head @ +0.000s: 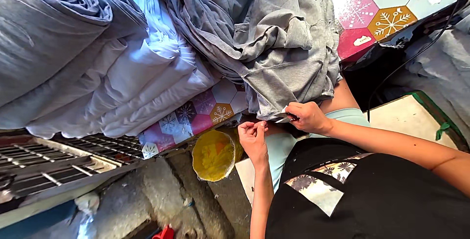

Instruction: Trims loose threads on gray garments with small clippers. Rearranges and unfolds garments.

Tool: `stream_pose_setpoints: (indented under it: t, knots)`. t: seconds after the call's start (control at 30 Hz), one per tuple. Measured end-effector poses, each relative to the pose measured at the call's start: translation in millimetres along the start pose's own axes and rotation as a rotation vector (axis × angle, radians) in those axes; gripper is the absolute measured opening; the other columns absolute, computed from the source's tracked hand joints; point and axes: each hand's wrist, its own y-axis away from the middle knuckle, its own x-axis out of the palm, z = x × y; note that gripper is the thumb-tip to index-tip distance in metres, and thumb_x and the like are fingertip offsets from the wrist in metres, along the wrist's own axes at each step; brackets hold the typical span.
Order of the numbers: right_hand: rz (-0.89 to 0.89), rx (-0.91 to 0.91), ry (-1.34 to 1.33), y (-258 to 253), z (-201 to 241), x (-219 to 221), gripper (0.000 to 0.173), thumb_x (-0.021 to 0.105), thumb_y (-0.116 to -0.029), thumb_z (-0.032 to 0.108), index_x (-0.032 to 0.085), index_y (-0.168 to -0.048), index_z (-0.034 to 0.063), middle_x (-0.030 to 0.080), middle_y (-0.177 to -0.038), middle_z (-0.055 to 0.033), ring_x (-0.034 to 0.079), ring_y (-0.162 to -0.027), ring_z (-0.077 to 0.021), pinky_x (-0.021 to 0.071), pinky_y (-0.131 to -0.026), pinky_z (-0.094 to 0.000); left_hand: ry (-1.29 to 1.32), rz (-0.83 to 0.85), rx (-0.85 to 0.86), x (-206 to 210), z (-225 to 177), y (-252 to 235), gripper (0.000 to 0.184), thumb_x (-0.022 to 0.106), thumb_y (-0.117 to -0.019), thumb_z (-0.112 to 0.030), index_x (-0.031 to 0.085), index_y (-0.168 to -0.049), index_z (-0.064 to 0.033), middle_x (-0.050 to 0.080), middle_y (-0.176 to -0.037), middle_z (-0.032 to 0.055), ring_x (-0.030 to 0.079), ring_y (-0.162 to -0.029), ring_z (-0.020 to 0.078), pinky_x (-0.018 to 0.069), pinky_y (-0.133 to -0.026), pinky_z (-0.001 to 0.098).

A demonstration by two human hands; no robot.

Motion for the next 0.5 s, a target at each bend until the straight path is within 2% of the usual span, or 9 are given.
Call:
stream_pose_setpoints:
  t: [0.07,0.13,0.2,0.27,0.33,0.4,0.43,0.5]
  knots:
    - [0.002,-0.001,-0.008,-1,1,1,0.008,0.065,-0.0819,0.006,0.069,-0.081,0.0000,0.062,-0.069,-0.0094,0.060,-0.052,-0.0209,0.0428,-0.041,-0.0363,0.060,-0.006,-0.098,-2,-4,1,0.020,0.055,-0.0945,0.014,0.047,-0.106,-0.0010,0.072,-0.080,0.0059,0.074,-0.074,0.0139,0.0624,-0.071,0.0280]
    - [0.006,-0.007,-0.025,0,2,2,0.008,0.064,-0.0822,0.006,0.069,-0.081,-0.0004,0.061,-0.068,-0.0094,0.059,-0.052,-0.0206,0.0425,-0.042,-0.0355,0.143,0.008,-0.327,-2,-10,-1,0.009,0.045,-0.1045,0.003,0.054,-0.105,0.0001,0.072,-0.081,0.0068,0.072,-0.071,0.0137,0.0609,-0.068,0.0258]
    - [0.004,-0.005,-0.060,0,2,3,0.008,0.063,-0.0824,0.006,0.068,-0.080,-0.0007,0.060,-0.068,-0.0091,0.059,-0.053,-0.0193,0.0430,-0.043,-0.0343,0.256,0.032,-0.530,-1,-9,-5,0.030,0.038,-0.1112,-0.014,0.062,-0.102,0.0003,0.073,-0.082,0.0077,0.072,-0.070,0.0137,0.0602,-0.065,0.0253]
    - [0.003,0.007,-0.085,1,2,3,0.008,0.063,-0.0819,0.005,0.068,-0.081,-0.0011,0.060,-0.068,-0.0093,0.059,-0.054,-0.0193,0.0441,-0.045,-0.0342,0.432,0.017,-0.617,3,-5,-10,0.033,0.038,-0.1116,-0.021,0.064,-0.105,-0.0015,0.073,-0.087,0.0079,0.073,-0.073,0.0143,0.0611,-0.068,0.0262]
    - [0.045,0.076,-0.057,1,2,1,0.008,0.065,-0.0817,0.005,0.069,-0.084,-0.0014,0.064,-0.072,-0.0113,0.063,-0.057,-0.0228,0.0476,-0.046,-0.0385,0.584,-0.050,-0.619,7,-4,-13,0.026,0.041,-0.1092,-0.015,0.064,-0.107,-0.0037,0.073,-0.090,0.0060,0.072,-0.075,0.0128,0.0610,-0.069,0.0243]
    - [0.129,0.228,-0.083,-2,1,-5,0.014,0.068,-0.0845,0.004,0.072,-0.096,-0.0025,0.069,-0.084,-0.0147,0.069,-0.070,-0.0282,0.0557,-0.059,-0.0467,0.626,-0.086,-0.536,10,-7,-12,0.023,0.043,-0.1076,-0.009,0.065,-0.104,-0.0016,0.074,-0.090,0.0076,0.073,-0.076,0.0137,0.0615,-0.070,0.0249]
    - [0.136,0.284,-0.125,-3,0,-9,0.020,0.071,-0.0851,0.006,0.073,-0.103,-0.0019,0.070,-0.090,-0.0146,0.069,-0.077,-0.0275,0.0573,-0.067,-0.0469,0.626,-0.089,-0.491,11,-10,-9,0.023,0.044,-0.1076,-0.007,0.065,-0.104,-0.0007,0.074,-0.090,0.0083,0.073,-0.076,0.0143,0.0619,-0.071,0.0257]
    - [0.027,0.241,-0.194,-5,2,-11,0.026,0.074,-0.0832,0.013,0.072,-0.105,-0.0013,0.067,-0.091,-0.0112,0.066,-0.079,-0.0193,0.0563,-0.069,-0.0358,0.621,-0.088,-0.425,13,-16,-4,0.023,0.044,-0.1075,-0.006,0.066,-0.103,0.0002,0.074,-0.088,0.0091,0.074,-0.075,0.0148,0.0625,-0.072,0.0271]
